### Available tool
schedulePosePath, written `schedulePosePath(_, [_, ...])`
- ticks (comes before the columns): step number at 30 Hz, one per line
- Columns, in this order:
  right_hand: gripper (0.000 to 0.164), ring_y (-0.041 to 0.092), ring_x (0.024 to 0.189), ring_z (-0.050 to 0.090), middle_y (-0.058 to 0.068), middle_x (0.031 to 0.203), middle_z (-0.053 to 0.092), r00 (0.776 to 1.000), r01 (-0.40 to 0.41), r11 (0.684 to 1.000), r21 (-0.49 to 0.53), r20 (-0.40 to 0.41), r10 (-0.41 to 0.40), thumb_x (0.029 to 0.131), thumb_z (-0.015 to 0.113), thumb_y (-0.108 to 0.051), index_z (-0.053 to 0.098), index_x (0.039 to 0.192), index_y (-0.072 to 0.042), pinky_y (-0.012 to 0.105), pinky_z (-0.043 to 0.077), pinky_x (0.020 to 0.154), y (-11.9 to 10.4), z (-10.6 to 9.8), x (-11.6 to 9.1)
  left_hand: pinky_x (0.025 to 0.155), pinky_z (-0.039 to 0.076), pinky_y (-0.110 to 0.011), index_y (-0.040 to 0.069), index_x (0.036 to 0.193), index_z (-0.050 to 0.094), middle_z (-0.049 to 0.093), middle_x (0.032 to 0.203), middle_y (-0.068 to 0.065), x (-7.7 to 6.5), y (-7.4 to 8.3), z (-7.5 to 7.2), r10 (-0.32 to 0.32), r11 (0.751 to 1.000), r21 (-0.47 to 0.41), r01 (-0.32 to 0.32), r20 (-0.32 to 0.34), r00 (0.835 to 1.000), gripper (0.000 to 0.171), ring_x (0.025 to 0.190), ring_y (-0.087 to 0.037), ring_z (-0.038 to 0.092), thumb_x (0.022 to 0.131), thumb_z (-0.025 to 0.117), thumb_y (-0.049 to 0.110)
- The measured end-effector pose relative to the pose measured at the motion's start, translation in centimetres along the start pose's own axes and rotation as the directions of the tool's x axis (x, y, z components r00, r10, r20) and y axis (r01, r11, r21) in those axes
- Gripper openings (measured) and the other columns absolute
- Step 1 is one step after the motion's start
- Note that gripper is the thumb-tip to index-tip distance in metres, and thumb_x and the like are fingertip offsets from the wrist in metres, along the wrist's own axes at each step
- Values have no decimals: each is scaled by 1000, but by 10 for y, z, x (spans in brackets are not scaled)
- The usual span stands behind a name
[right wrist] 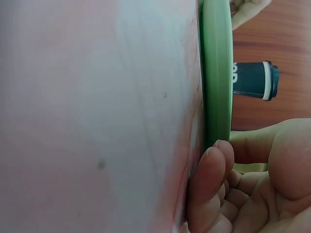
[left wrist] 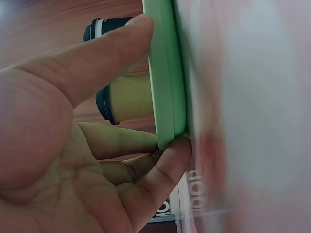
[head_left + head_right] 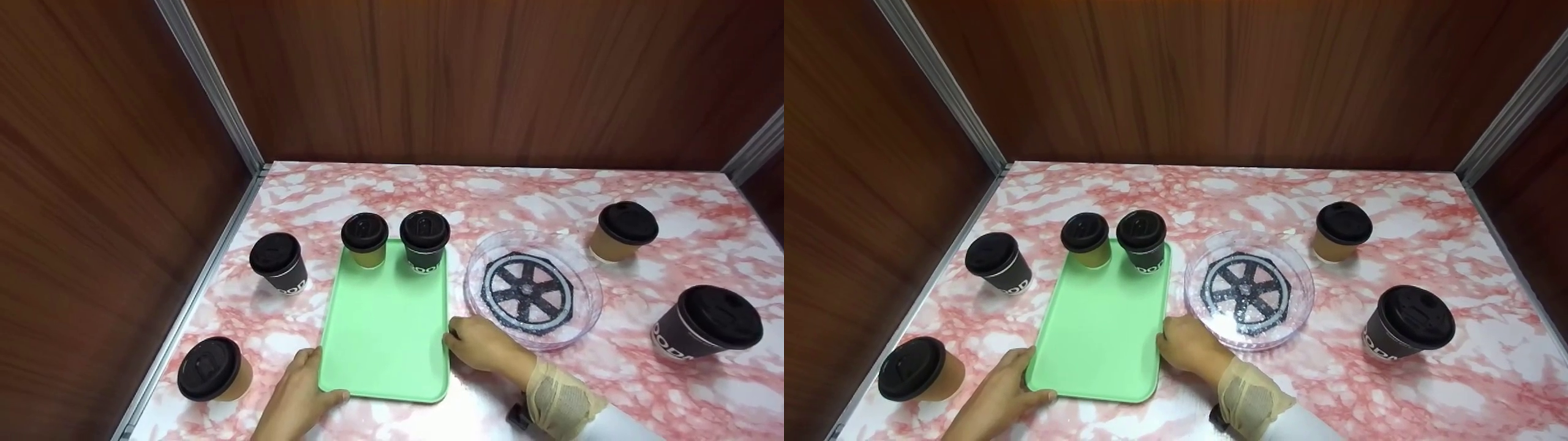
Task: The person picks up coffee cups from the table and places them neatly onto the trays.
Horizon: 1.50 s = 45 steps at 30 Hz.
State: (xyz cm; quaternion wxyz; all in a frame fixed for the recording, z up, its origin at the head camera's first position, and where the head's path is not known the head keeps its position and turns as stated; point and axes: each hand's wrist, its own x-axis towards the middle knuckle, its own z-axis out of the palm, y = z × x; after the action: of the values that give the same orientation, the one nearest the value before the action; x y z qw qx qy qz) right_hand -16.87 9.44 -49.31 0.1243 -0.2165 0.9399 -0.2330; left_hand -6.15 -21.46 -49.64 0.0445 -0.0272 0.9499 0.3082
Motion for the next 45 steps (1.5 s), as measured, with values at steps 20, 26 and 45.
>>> schedulePosePath(20, [24,17,60,52,-5,58,49,1000,4,1000,-16,10,-4,94,58,-22,54,71,-17,41,49,64,1,0,1,100,41,-48,-2,139,49,49,132,-12,0,3,1,-23,1000,-11,23,0,1000,87,120,-30,49,69,86,34])
schedulePosePath(26, [24,16,57,50,-5,57,48,1000,-7,1000,-19,8,7,95,58,-22,53,71,-17,39,48,61,1,-1,0,101,40,-49,-6,138,48,48,133,-16,-1,3,1,-13,1000,9,13,-14,1000,87,121,-33,48,71,85,35])
schedulePosePath(45, [26,19,59,53,-3,58,48,999,41,999,-7,-35,-42,94,58,-23,51,69,-17,42,49,62,3,2,-1,87,49,-37,4,133,57,59,123,-12,-32,-10,-61,220,971,55,-232,-578,786,64,102,-26,57,74,83,12])
